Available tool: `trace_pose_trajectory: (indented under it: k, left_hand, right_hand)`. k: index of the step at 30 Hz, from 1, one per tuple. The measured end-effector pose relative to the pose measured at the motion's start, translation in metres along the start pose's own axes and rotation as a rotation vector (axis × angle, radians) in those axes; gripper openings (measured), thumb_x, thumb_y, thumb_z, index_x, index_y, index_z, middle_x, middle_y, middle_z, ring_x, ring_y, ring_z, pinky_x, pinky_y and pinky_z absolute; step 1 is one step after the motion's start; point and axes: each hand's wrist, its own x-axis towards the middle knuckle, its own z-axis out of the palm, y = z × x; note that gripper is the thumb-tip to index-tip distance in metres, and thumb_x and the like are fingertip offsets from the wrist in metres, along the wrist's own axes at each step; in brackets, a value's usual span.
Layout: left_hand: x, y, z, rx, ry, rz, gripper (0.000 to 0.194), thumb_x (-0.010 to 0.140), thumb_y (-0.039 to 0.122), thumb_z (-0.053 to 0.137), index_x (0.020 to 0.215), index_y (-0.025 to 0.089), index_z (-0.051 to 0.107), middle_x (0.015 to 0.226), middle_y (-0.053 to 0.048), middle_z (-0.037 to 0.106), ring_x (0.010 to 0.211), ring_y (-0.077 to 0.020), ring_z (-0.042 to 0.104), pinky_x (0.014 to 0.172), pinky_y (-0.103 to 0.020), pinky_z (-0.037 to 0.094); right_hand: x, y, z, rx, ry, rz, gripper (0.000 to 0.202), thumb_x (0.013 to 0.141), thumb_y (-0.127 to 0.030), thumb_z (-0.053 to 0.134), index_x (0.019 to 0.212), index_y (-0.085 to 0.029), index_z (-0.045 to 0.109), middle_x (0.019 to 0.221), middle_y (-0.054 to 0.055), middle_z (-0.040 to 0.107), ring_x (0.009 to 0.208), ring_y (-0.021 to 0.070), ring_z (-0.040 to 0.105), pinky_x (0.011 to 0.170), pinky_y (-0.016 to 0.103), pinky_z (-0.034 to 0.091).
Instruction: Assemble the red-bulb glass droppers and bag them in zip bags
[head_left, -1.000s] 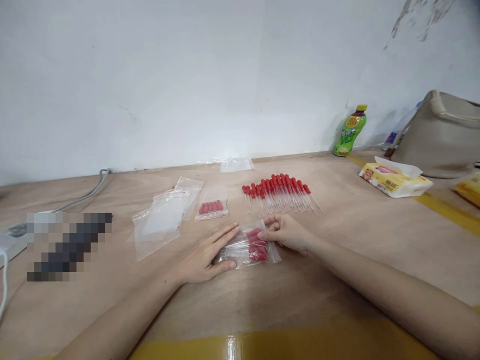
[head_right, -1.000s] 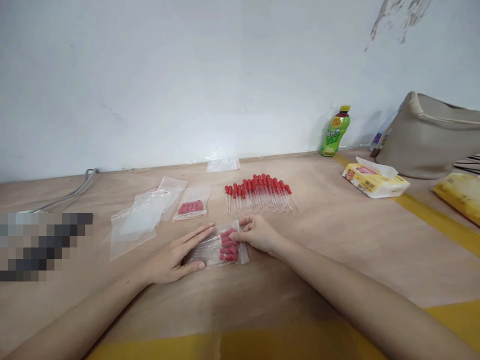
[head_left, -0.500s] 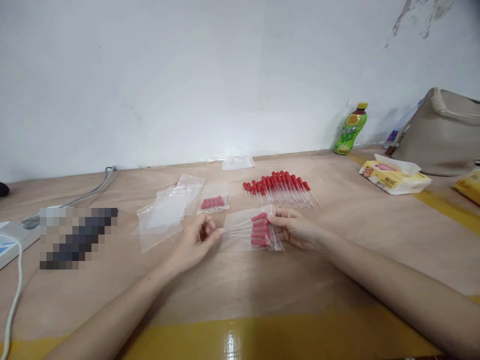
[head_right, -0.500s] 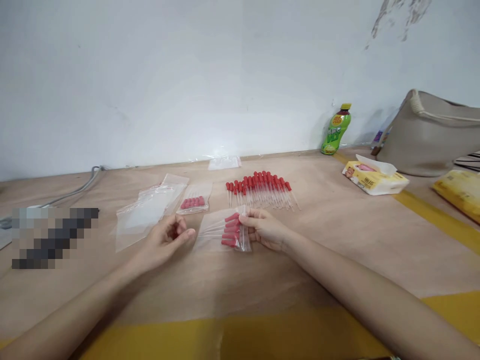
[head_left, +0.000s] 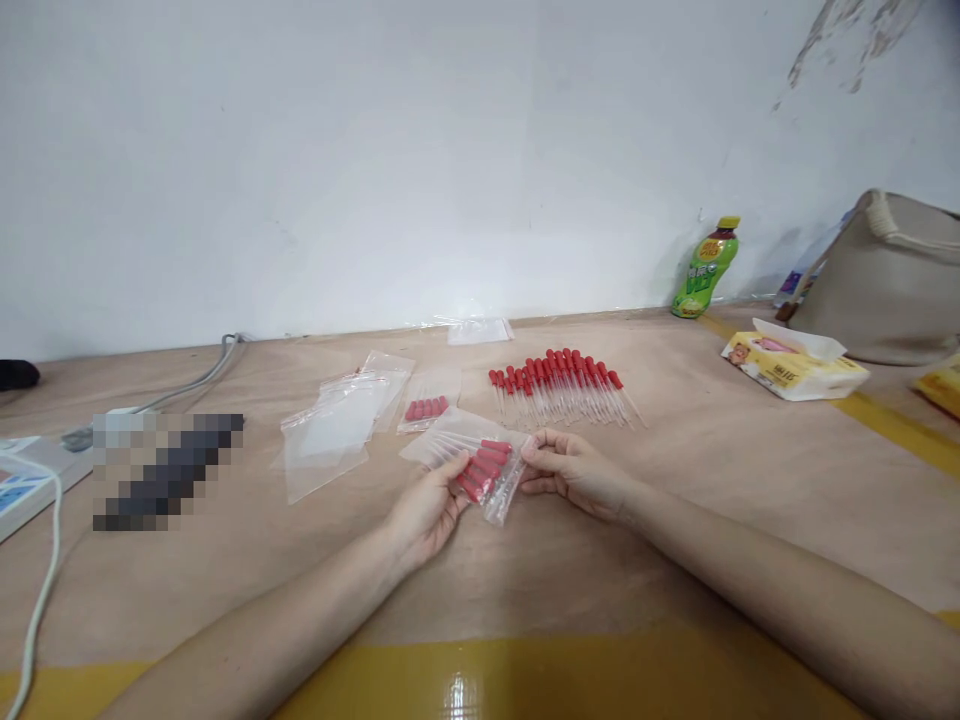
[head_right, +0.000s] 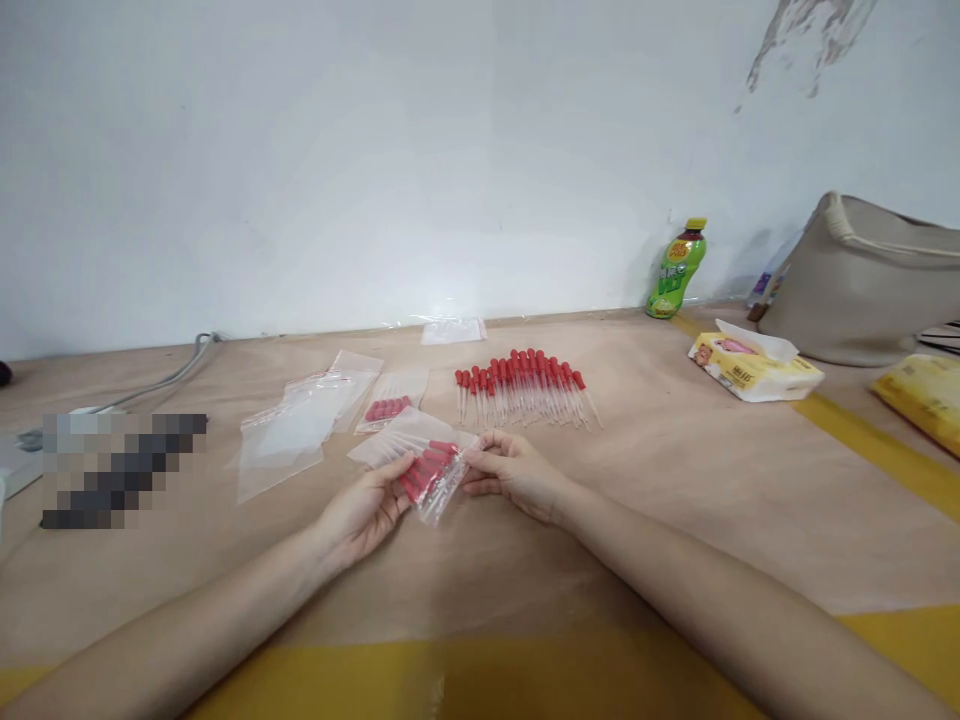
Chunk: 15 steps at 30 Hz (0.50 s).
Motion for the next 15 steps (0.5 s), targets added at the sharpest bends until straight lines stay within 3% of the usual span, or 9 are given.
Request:
trace_pose_trajectory:
  k: [3,8,11,15]
  left_hand:
    - [0.020,0.032,-0.019,0.170,-0.073,-0.028,0.017,0.082,0.010,0.049,0.091,0.005,0.063,0.091,-0.012,0.068,0.079,-0.0151,0.065,0.071,-0.022,0.053]
    - [0.075,0.087,-0.043,0.483,-0.136,-0.047,0.014,0.079,0.009,0.052,0.078,0.005,0.065,0.081,-0.011,0.069,0.065,-0.0130,0.064,0.061,-0.019,0.051]
    - [0.108,0.101,-0.044,0.688,-0.095,-0.034,0.011,0.076,0.009,0.055,0.070,0.007,0.063,0.067,-0.007,0.067,0.055,-0.0102,0.061,0.055,-0.018,0.049]
    - [0.136,0.103,-0.035,0.822,-0.040,-0.040,0.011,0.067,0.012,0.066,0.059,0.009,0.059,0.053,-0.003,0.062,0.047,-0.0098,0.056,0.050,-0.020,0.046]
  right_hand:
    - [0.003,-0.003,-0.012,-0.087,0.102,-0.070,0.026,0.064,-0.029,0.071,0.071,-0.016,0.049,0.067,-0.001,0.062,0.059,0.0077,0.059,0.060,0.021,0.047]
    - [0.006,-0.003,-0.021,-0.182,0.092,-0.124,0.028,0.066,-0.035,0.069,0.070,-0.016,0.049,0.065,-0.001,0.059,0.057,0.0069,0.055,0.057,0.021,0.043]
    - [0.006,-0.001,-0.021,-0.205,0.084,-0.125,0.029,0.065,-0.037,0.069,0.070,-0.015,0.049,0.064,-0.001,0.059,0.056,0.0072,0.055,0.057,0.022,0.042]
    - [0.006,-0.001,-0.021,-0.194,0.087,-0.110,0.031,0.063,-0.037,0.070,0.069,-0.015,0.050,0.064,-0.001,0.059,0.056,0.0074,0.054,0.057,0.022,0.041]
